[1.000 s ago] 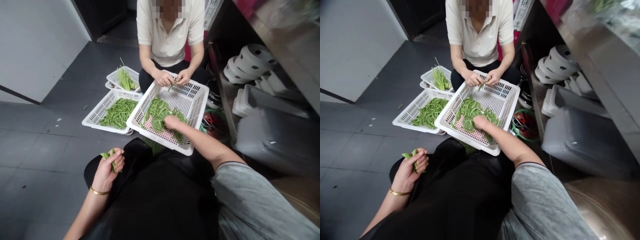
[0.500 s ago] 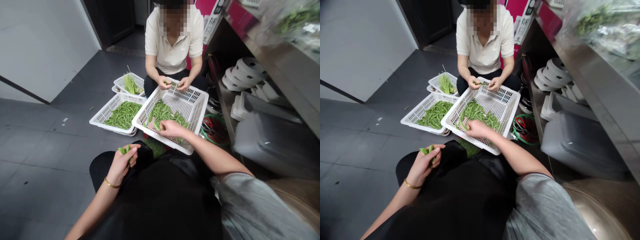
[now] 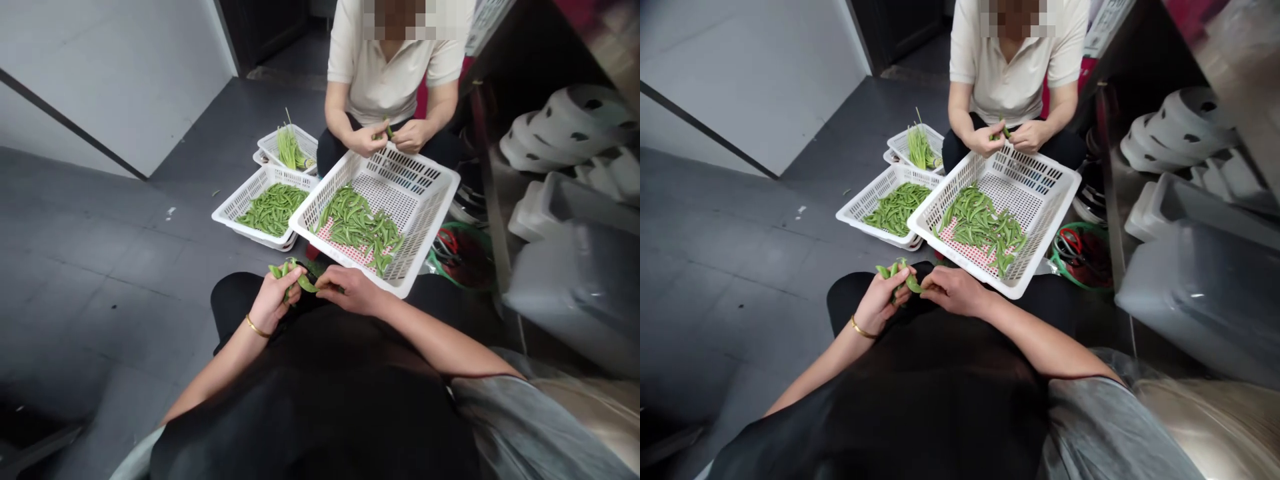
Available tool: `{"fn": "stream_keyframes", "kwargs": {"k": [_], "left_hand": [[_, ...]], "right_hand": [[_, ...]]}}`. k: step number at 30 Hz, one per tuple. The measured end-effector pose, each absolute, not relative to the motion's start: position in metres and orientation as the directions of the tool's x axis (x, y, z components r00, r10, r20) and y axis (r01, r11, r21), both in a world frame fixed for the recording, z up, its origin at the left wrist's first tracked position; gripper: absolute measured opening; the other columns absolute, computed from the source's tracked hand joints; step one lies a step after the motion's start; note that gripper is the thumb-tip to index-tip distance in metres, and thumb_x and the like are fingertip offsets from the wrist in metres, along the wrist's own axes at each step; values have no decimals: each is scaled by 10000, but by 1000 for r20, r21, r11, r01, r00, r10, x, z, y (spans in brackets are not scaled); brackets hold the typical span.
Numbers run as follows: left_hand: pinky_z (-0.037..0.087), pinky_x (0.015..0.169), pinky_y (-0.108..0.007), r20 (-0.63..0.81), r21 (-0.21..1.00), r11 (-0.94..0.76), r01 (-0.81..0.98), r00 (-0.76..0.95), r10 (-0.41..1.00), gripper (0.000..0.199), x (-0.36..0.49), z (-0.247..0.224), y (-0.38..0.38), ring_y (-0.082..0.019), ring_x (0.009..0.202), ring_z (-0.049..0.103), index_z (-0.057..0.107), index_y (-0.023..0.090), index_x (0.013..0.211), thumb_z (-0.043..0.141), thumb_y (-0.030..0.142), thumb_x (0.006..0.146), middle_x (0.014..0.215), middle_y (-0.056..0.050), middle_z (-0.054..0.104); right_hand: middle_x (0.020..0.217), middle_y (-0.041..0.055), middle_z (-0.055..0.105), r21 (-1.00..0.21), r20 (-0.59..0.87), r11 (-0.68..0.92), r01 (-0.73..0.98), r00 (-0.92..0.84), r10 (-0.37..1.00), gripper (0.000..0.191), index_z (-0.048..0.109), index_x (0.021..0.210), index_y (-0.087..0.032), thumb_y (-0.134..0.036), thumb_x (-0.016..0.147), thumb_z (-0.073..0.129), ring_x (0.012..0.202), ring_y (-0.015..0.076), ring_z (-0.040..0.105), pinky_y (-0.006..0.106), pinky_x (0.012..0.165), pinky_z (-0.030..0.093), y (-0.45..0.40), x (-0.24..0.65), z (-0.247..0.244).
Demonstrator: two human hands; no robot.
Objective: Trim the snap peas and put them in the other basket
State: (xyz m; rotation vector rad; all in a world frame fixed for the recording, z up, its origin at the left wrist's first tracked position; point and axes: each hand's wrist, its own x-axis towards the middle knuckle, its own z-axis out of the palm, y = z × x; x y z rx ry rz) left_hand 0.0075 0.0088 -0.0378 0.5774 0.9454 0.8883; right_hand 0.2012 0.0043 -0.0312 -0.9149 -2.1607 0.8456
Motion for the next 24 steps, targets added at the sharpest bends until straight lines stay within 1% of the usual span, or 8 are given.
{"fn": "stream_keyframes", "kwargs": {"k": [3, 7, 9, 12, 16, 19, 21, 24], "left_hand": [[211, 353, -144, -428, 751, 507, -423, 274, 862, 266, 8, -39, 9, -21, 364, 287, 611, 99, 808, 749, 297, 697, 438, 85, 364], [200, 343, -140, -410, 738, 543, -401, 373, 832, 262, 9, -41, 7, -13, 359, 264, 628, 96, 831, 732, 306, 714, 456, 73, 387], [206, 337, -145, -388, 738, 565, -369, 452, 803, 264, 8, -41, 5, -16, 353, 265, 638, 95, 842, 722, 315, 721, 457, 64, 404], [209, 325, -152, -376, 740, 589, -324, 527, 762, 254, 5, -39, 3, -22, 340, 278, 646, 103, 825, 727, 311, 706, 448, 51, 431], [183, 324, -155, -393, 734, 635, -241, 612, 686, 267, -4, -33, 3, -12, 344, 294, 674, 88, 836, 727, 306, 691, 537, -14, 550], [159, 325, -160, -405, 741, 629, -235, 591, 698, 289, -7, -32, 5, -7, 341, 274, 686, 81, 862, 717, 316, 698, 542, -20, 562], [154, 325, -164, -418, 749, 623, -227, 568, 709, 286, -7, -33, 6, -11, 340, 274, 686, 81, 862, 713, 314, 699, 542, -23, 567], [160, 327, -171, -432, 764, 617, -191, 559, 707, 267, -7, -35, 7, -19, 335, 285, 680, 86, 827, 706, 318, 699, 536, -25, 572]], "right_hand": [[779, 50, 648, -819, 270, 469, 331, -498, 824, 138, 635, 843, -170, -277, 875, 554, 707, 128, 595, 245, 666, 471, 1, 199, -27], [629, 1, 636, -991, -80, -16, 130, -505, 859, 211, 633, 800, -161, -369, 822, 613, 548, 109, 611, 226, 555, 497, -3, 195, -21], [578, -11, 627, -976, -201, -215, 43, -560, 804, 261, 626, 765, -149, -408, 774, 655, 517, 114, 617, 230, 533, 507, -5, 191, -19], [558, -13, 624, -955, -242, -298, -2, -581, 777, 286, 622, 738, -144, -424, 741, 676, 499, 111, 610, 232, 519, 508, -3, 189, -18], [563, -18, 614, -978, -162, -195, -73, -318, 934, 275, 601, 755, -164, -430, 740, 669, 461, 105, 571, 241, 488, 491, 17, 211, -17], [623, -5, 609, -998, -41, -35, 54, -122, 992, 245, 589, 808, -179, -422, 790, 619, 508, 120, 573, 274, 536, 502, 31, 233, -13], [756, 36, 638, -947, 75, 122, 296, -166, 983, 245, 597, 920, -182, -410, 836, 572, 639, 151, 610, 307, 633, 515, 30, 236, -8], [1022, 111, 631, -645, 186, 477, 597, -483, 856, 320, 570, 1112, -177, -395, 881, 526, 910, 209, 597, 340, 790, 478, 20, 219, -2]]}}
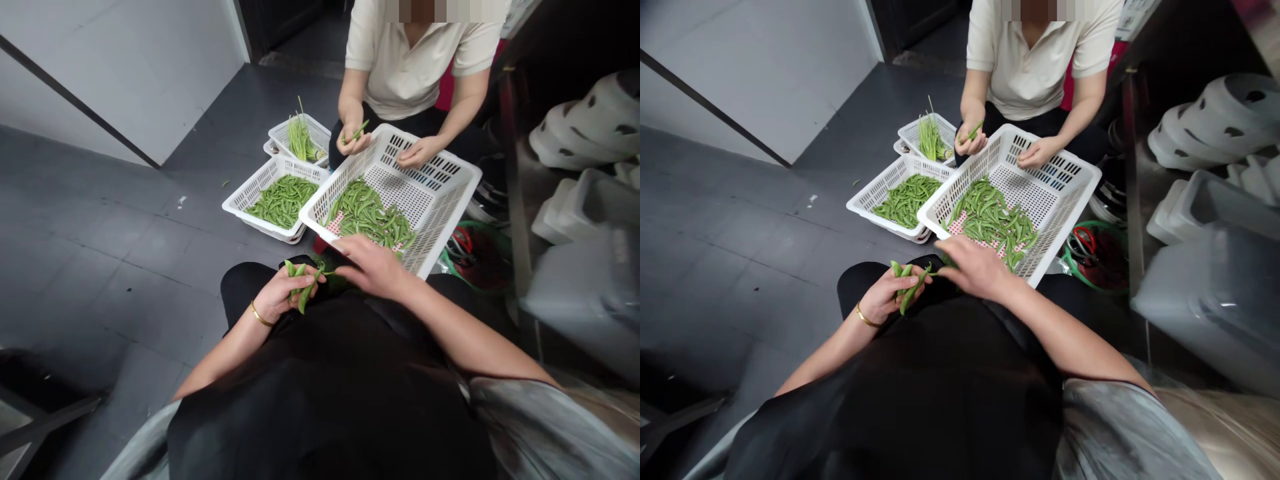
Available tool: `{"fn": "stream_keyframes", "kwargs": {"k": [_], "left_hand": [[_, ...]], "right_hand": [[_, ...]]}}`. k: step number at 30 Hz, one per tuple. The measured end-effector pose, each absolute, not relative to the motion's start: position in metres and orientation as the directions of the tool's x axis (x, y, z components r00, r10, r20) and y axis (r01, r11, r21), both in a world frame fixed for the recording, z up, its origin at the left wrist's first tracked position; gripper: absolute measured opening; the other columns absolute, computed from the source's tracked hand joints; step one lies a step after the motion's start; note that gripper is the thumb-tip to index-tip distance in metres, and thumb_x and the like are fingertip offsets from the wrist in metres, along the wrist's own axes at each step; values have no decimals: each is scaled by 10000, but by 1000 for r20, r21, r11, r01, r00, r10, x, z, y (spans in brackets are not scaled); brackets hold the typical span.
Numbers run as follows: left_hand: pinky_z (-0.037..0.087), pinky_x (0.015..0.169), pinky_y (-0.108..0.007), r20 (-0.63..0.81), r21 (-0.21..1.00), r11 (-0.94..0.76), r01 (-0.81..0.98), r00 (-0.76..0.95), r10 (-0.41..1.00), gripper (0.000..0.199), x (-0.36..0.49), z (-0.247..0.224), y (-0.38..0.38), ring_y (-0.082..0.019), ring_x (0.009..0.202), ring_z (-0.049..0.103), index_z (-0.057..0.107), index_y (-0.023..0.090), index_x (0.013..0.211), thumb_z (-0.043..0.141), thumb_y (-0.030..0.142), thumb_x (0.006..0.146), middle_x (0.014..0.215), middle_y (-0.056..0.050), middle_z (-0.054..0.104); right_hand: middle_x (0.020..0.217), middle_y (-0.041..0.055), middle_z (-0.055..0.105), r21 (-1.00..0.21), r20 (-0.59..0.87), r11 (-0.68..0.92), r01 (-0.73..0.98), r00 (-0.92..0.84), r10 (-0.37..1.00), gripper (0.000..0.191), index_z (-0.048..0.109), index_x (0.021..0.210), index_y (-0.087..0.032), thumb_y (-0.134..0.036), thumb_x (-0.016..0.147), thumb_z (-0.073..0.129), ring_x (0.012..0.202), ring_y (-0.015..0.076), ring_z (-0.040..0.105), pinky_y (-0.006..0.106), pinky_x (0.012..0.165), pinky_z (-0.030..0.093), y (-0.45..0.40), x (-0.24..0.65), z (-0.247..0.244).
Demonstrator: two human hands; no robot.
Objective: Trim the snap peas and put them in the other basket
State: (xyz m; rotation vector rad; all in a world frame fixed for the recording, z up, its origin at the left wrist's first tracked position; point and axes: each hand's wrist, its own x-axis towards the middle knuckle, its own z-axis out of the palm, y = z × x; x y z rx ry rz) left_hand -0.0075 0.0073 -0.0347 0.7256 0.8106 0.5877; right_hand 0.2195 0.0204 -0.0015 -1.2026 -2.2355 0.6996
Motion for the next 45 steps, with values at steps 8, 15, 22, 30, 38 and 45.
{"fn": "stream_keyframes", "kwargs": {"k": [8, 15, 22, 30, 38, 45], "left_hand": [[410, 559, -229, -175, 957, -18, 288, 629, 758, 139, -16, -12, 9, -136, 587, 553, 720, 169, 815, 723, 236, 693, 690, -60, 668], [425, 534, -211, 61, 983, -101, 156, 240, 969, 101, -1, -23, -1, -100, 561, 544, 672, 173, 855, 665, 221, 766, 746, -32, 678], [317, 353, -169, -105, 858, 55, -511, -68, 992, 118, -38, -28, 43, -85, 418, 430, 627, 160, 747, 690, 250, 703, 501, 19, 511], [355, 374, -150, -375, 588, 441, -678, 255, 891, 272, -35, -53, 54, -56, 438, 418, 620, 156, 828, 740, 280, 618, 574, 28, 495], [226, 347, -136, -442, 666, 571, -480, 364, 820, 161, -32, -60, 58, -17, 358, 304, 594, 134, 766, 712, 233, 718, 473, 73, 381], [271, 376, -161, -488, 833, 522, -183, 199, 850, 259, -26, -53, 55, -28, 393, 386, 651, 110, 916, 720, 270, 724, 576, 14, 564]], "right_hand": [[725, 55, 604, -552, -50, 645, 528, -793, 607, 211, 564, 781, -145, -199, 923, 418, 657, 146, 562, 257, 621, 396, 11, 189, -15], [504, -59, 496, -979, -69, 25, 202, -442, 894, 305, 544, 787, -168, -341, 957, 358, 452, 85, 534, 189, 514, 412, 3, 192, -27], [756, 24, 660, -806, -147, 256, 534, -599, 787, 196, 665, 860, -169, -293, 888, 516, 680, 122, 596, 212, 626, 401, 12, 232, -31], [759, 15, 671, -625, -290, 164, 763, -422, 859, 228, 689, 825, -154, -313, 871, 531, 672, 107, 579, 205, 652, 392, 116, 239, -38], [821, 118, 690, -457, -485, -15, 889, -235, 842, 262, 689, 744, -98, -359, 718, 692, 748, 194, 621, 246, 655, 433, 203, 173, -133], [645, 16, 648, -636, -363, -65, 769, -224, 904, 197, 604, 755, -141, -315, 839, 564, 609, 115, 595, 218, 614, 459, 178, 215, -80]]}}
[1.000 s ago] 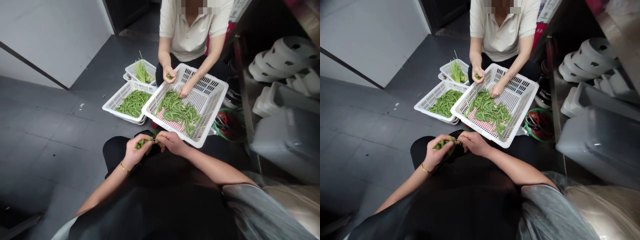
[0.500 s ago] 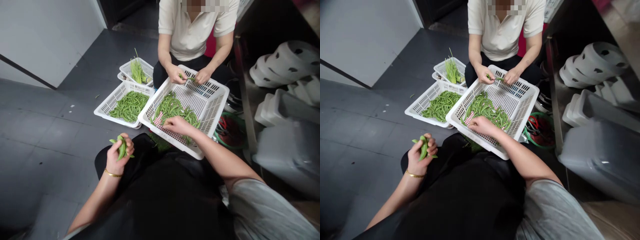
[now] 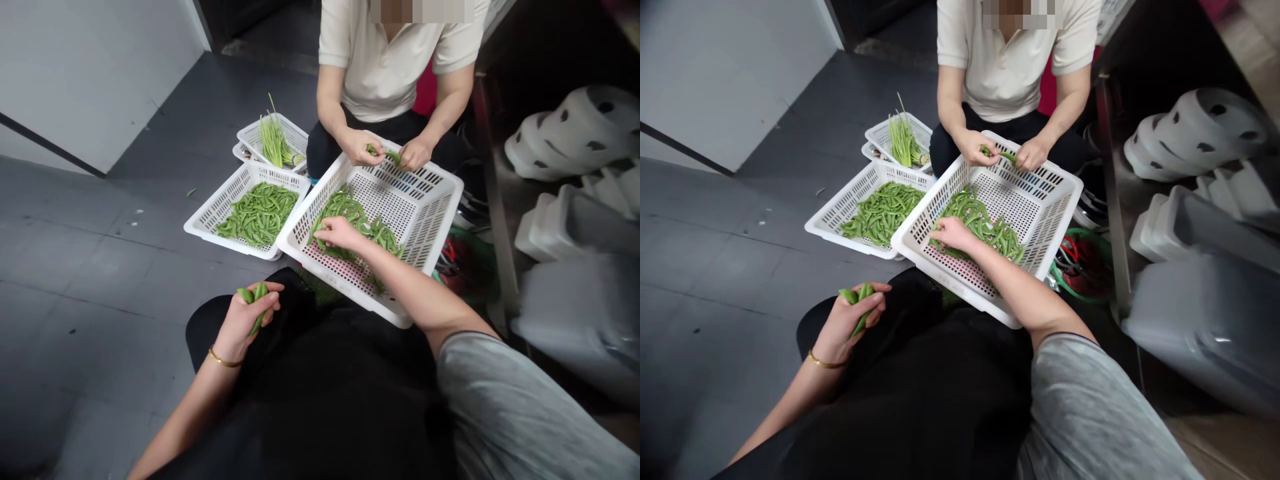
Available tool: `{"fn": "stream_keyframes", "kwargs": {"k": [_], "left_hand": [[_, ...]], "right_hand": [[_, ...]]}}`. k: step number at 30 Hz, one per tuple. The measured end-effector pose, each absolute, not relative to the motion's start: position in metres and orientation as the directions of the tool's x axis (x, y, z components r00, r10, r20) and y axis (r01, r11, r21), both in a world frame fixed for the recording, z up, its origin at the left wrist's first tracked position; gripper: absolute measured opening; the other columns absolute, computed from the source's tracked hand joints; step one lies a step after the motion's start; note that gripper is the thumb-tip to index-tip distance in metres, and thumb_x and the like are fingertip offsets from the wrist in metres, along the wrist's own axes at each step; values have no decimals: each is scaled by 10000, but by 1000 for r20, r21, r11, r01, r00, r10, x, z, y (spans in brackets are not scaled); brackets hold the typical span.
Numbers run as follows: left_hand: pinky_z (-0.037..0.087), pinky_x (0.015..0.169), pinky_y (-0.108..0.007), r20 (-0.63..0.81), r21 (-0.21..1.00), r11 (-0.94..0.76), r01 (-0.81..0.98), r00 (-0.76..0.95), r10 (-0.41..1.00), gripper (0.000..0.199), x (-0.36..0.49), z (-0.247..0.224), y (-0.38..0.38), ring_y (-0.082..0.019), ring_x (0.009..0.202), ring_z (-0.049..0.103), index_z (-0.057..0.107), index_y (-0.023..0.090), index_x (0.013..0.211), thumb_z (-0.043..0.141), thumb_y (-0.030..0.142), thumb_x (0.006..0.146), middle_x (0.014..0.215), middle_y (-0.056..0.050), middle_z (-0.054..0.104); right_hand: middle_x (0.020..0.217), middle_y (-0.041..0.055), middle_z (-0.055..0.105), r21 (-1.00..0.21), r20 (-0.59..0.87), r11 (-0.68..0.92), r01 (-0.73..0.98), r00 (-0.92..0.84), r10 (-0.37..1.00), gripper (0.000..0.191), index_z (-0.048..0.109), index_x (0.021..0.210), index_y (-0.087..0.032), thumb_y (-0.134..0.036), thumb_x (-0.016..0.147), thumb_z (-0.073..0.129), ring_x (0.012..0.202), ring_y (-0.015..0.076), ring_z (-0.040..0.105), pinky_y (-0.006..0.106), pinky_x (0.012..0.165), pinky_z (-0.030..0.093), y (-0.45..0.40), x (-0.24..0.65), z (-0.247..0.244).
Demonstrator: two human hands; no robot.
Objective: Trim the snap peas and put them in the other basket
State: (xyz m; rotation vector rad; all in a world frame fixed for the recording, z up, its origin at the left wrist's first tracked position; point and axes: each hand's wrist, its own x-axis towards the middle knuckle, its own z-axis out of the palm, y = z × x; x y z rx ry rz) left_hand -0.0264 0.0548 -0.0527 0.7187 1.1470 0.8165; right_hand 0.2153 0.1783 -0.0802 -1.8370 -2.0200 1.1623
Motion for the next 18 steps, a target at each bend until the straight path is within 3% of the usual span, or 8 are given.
{"fn": "stream_keyframes", "kwargs": {"k": [3, 5, 8, 10, 12, 15, 18], "left_hand": [[319, 395, -168, -423, 898, 439, -30, 214, 880, 334, -9, -45, 50, -28, 431, 435, 655, 124, 990, 732, 284, 708, 806, -56, 675], [349, 406, -175, -396, 913, 407, 24, 294, 870, 361, 2, -40, 45, -38, 433, 449, 647, 129, 1004, 739, 290, 694, 764, -35, 666], [355, 400, -175, -385, 919, 388, 66, 364, 848, 339, 10, -36, 33, -53, 420, 453, 632, 116, 951, 746, 277, 675, 622, 4, 619], [340, 388, -171, -402, 909, 413, 54, 375, 836, 341, 8, -33, 24, -52, 405, 445, 619, 114, 966, 733, 275, 687, 614, -5, 632], [318, 373, -166, -422, 891, 454, 19, 408, 810, 358, 4, -30, 16, -49, 383, 433, 615, 113, 996, 725, 274, 696, 612, -21, 648], [284, 351, -164, -422, 857, 514, -45, 510, 749, 330, -2, -25, 7, -48, 347, 419, 622, 98, 957, 722, 276, 697, 590, -48, 657], [243, 330, -159, -411, 803, 581, -133, 583, 701, 258, 1, -22, 1, -43, 324, 398, 605, 98, 817, 724, 288, 689, 554, -45, 632]], "right_hand": [[541, -30, 581, -876, -371, -176, 450, -393, 841, 245, 556, 701, -156, -374, 773, 641, 473, 89, 532, 199, 480, 425, 126, 214, -50], [496, -56, 531, -926, -365, -264, 268, -466, 806, 288, 553, 691, -162, -418, 719, 682, 421, 80, 488, 190, 423, 385, 88, 200, -42], [502, -68, 505, -949, -311, -244, 201, -447, 839, 307, 539, 708, -171, -461, 798, 585, 414, 67, 453, 181, 424, 359, 47, 183, -40], [548, -48, 523, -958, -208, -90, 274, -440, 874, 315, 551, 714, -169, -425, 882, 478, 470, 71, 477, 188, 488, 379, 35, 183, -38], [615, -17, 550, -904, -49, 160, 397, -468, 882, 315, 561, 707, -167, -351, 922, 422, 566, 89, 511, 207, 579, 393, 32, 191, -32], [676, 13, 564, -711, 165, 511, 482, -592, 789, 316, 538, 684, -172, -281, 942, 392, 654, 112, 515, 225, 646, 373, 30, 201, -22], [661, 27, 553, -493, 242, 687, 533, -675, 697, 348, 530, 678, -174, -282, 959, 355, 639, 125, 504, 235, 602, 333, 22, 195, -18]]}}
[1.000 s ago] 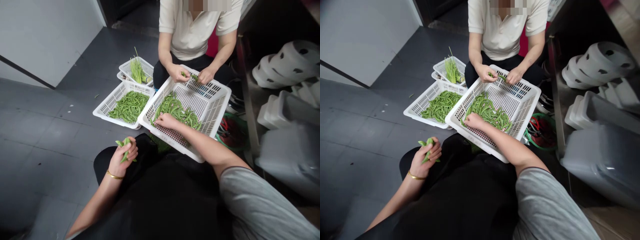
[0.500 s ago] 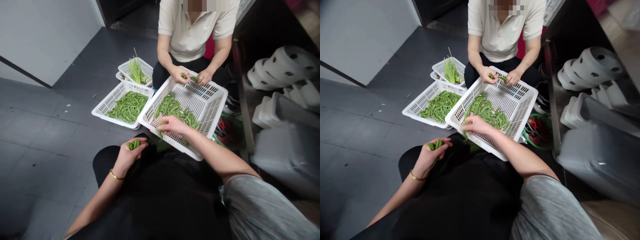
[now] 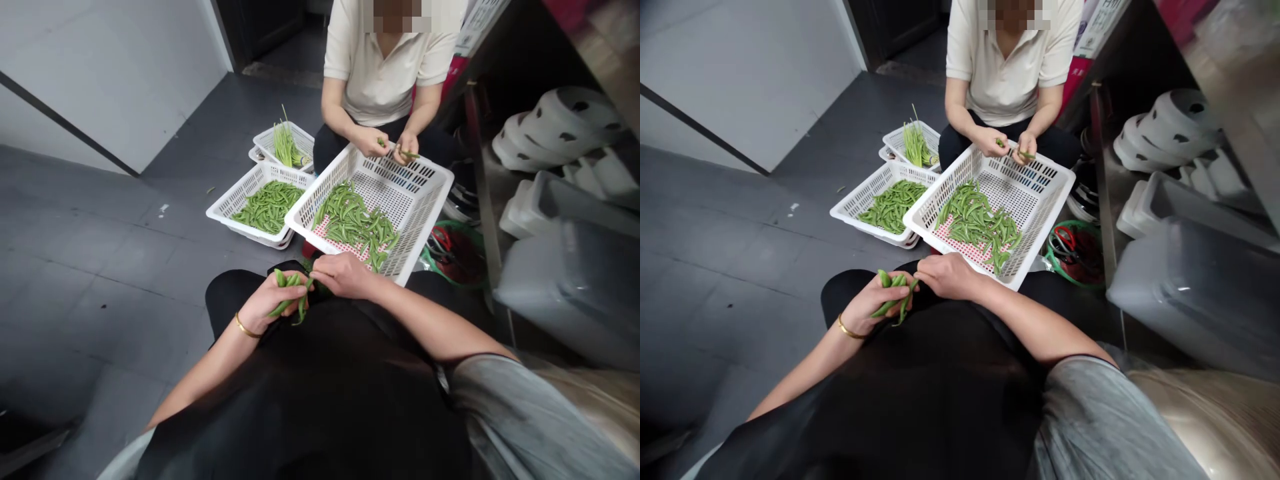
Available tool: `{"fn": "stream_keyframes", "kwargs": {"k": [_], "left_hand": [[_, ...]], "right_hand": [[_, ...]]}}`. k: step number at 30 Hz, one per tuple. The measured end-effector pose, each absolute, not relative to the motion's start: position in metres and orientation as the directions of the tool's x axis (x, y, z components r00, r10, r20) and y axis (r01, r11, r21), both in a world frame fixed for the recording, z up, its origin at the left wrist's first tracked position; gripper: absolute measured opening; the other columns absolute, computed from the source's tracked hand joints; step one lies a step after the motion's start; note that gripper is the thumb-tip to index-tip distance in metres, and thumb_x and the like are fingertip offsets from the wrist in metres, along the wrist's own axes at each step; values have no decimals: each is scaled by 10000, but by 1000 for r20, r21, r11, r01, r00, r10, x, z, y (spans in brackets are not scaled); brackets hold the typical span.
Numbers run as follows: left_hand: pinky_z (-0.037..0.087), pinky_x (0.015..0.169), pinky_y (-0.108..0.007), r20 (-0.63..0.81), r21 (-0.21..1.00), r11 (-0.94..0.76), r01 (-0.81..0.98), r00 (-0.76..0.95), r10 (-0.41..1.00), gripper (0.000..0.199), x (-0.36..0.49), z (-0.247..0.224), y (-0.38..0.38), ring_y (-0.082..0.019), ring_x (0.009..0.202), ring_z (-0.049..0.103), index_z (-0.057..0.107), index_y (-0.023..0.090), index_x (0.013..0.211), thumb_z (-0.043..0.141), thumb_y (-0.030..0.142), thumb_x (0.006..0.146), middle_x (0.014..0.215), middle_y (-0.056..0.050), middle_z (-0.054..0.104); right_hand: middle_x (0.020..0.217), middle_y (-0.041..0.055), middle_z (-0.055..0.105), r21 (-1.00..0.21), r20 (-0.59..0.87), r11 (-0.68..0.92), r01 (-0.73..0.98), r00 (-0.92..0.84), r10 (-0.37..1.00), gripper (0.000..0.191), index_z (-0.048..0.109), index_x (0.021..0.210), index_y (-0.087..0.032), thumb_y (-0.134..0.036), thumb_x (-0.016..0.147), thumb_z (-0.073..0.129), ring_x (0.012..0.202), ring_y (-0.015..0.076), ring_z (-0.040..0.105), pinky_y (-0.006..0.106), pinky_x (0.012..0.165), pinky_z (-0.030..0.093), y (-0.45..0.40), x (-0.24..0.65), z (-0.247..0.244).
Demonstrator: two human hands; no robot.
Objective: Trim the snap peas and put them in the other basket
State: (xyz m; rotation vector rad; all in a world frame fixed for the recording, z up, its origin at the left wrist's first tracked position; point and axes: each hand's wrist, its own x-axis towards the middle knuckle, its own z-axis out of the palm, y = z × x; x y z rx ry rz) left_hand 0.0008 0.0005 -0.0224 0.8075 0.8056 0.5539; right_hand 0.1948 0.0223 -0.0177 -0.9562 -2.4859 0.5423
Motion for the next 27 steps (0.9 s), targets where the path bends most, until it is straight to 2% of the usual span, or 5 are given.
{"fn": "stream_keyframes", "kwargs": {"k": [5, 13, 16, 23, 27], "left_hand": [[222, 330, -148, -402, 708, 617, -345, 521, 753, 315, 8, -29, -5, -30, 310, 306, 462, 151, 638, 725, 315, 694, 391, 76, 400], [261, 354, -166, -223, 939, 224, -262, 34, 974, 251, -13, -24, -3, -59, 338, 386, 509, 161, 750, 728, 277, 715, 428, 68, 475], [272, 375, -167, -182, 974, 187, -129, 47, 982, 219, -9, -20, -5, -59, 366, 407, 550, 152, 758, 729, 273, 718, 460, 51, 505], [460, 608, -214, -76, 992, 71, 108, 43, 996, 288, -25, 5, -6, -157, 740, 586, 699, 188, 883, 768, 110, 614, 921, -61, 663], [440, 636, -237, -114, 989, 69, 128, 388, 915, 206, -21, 12, -6, -187, 705, 554, 711, 198, 691, 746, 33, 573, 706, -55, 636]], "right_hand": [[652, 57, 551, -267, 313, 674, 689, -600, 737, 357, 553, 705, -164, -286, 962, 336, 609, 144, 488, 271, 567, 291, 11, 183, -19], [726, 42, 581, -501, 199, 496, 709, -464, 863, 267, 584, 849, -169, -355, 942, 417, 636, 141, 525, 250, 604, 350, 7, 226, 6], [879, 57, 618, -515, 134, 523, 679, -538, 832, 262, 561, 1038, -172, -390, 904, 503, 734, 149, 560, 244, 647, 379, 6, 209, 2], [712, 26, 589, -440, 60, 731, 521, -795, 603, 261, 556, 733, -166, -264, 940, 431, 628, 115, 511, 234, 599, 328, 7, 192, -11], [688, 24, 580, -393, 64, 793, 466, -846, 529, 218, 565, 738, -167, -235, 913, 455, 580, 114, 483, 244, 552, 294, 4, 194, 0]]}}
